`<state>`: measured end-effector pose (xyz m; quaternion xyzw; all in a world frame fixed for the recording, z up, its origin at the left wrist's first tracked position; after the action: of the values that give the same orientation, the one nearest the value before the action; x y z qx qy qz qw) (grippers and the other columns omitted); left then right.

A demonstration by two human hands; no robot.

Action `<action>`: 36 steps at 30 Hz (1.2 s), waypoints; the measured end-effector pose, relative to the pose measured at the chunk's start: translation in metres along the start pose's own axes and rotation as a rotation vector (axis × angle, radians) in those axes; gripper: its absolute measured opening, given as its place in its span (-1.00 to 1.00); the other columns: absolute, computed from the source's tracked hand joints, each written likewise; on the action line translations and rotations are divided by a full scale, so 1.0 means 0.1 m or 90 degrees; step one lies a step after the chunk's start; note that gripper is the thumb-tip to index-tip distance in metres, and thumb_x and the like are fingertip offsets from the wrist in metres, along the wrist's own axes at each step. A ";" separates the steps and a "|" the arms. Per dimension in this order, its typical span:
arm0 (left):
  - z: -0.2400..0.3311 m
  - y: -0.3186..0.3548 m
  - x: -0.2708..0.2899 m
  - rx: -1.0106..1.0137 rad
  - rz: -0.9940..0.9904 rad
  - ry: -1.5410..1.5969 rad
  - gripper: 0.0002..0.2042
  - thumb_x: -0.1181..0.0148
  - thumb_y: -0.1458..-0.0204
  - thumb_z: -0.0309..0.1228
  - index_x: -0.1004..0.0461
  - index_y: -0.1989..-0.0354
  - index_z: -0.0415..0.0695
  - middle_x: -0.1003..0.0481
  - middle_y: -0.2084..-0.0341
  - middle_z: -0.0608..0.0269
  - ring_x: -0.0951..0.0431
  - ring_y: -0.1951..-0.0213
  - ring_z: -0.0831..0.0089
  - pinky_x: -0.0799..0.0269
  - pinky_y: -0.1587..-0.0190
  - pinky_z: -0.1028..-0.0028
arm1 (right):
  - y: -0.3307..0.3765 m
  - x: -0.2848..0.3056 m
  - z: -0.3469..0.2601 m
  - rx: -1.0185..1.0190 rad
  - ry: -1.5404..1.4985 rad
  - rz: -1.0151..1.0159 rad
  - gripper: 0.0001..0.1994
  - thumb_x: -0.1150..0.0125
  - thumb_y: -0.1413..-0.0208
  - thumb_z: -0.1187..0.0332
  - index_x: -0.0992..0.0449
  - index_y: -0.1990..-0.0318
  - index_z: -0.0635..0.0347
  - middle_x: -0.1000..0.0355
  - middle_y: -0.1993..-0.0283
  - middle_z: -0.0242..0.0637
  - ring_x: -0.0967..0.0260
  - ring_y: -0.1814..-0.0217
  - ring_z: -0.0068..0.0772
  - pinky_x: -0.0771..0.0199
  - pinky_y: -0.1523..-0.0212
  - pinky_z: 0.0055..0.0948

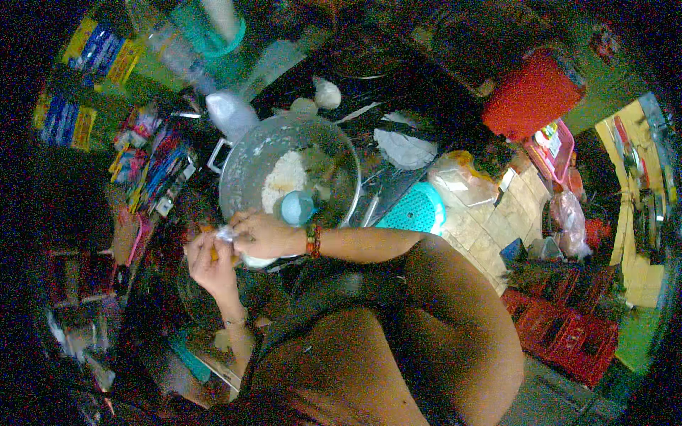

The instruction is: The person mixes a white dough-like substance in a metal bowl using a green spatula and their hands. They repeatedly scoop portions of the mixture into a small plastic bag, then return to mixing. The task continues throughout the clip without a visible final state.

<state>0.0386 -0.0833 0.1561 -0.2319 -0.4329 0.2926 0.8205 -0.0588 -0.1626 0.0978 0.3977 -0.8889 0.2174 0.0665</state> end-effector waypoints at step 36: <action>-0.33 1.49 0.67 0.517 -0.088 -0.166 -0.90 -0.12 0.06 -0.52 -0.49 0.36 -0.25 -0.47 0.36 -0.02 -0.47 0.29 -0.01 -0.39 0.25 0.24 | -2.42 1.10 0.96 0.314 0.818 -0.136 -0.73 -0.10 0.10 0.41 -0.58 0.20 -0.10 -0.28 -0.05 -0.37 -0.24 -0.07 -0.22 -0.31 0.00 -0.19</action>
<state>0.0548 0.0658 0.0829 0.1781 -0.3973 0.4104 0.8013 0.0503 -0.4216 0.1239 0.2788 -0.5543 0.5975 0.5080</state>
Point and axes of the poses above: each hand's wrist, its own y-axis away from the middle knuckle, its own x-axis out of the back of the hand, z = x × y, the point moved 7 cm from there along -y, towards the middle knuckle
